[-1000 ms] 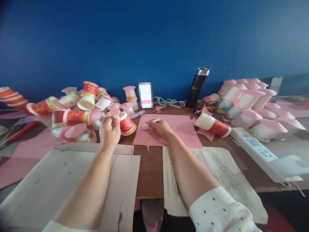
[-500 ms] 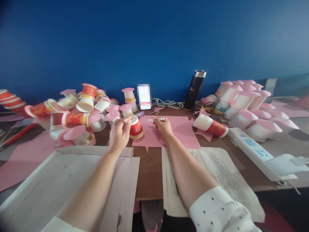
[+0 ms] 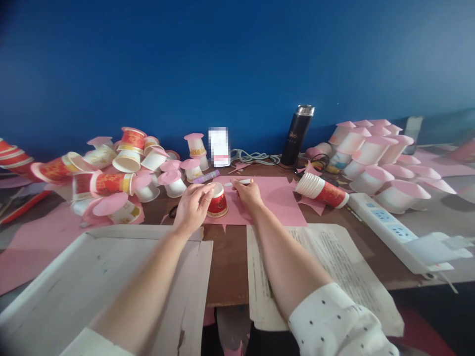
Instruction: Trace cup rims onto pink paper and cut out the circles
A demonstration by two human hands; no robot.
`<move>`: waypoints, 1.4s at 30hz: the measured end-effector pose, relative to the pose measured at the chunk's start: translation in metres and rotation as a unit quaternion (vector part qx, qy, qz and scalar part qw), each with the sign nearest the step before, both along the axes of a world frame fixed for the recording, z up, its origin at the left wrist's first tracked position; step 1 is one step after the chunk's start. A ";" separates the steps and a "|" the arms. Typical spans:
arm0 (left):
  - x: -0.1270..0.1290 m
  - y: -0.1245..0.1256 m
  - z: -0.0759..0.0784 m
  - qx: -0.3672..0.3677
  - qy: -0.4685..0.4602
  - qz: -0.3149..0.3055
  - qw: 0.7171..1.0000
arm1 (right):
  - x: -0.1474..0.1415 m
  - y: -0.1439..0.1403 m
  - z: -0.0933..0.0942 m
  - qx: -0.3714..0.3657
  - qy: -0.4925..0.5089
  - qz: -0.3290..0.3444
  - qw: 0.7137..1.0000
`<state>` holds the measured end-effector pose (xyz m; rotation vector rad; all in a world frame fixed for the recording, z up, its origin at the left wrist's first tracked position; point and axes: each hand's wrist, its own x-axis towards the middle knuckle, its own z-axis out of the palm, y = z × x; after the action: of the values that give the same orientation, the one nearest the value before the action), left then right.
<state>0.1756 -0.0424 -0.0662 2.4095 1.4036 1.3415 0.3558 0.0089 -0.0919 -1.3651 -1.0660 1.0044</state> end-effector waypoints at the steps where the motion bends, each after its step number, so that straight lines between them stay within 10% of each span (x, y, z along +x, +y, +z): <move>1: 0.000 0.000 0.000 0.001 0.001 0.000 1.000 | 0.000 0.001 -0.001 0.001 -0.003 -0.002 1.000; 42: -0.012 -0.002 0.018 -0.085 0.005 -0.035 0.996 | -0.002 -0.009 0.008 -0.010 0.056 0.073 0.996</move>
<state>0.1633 -0.0445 -0.0486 2.3359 1.3616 1.1448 0.3535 0.0004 -0.0836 -1.2451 -1.0845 1.1872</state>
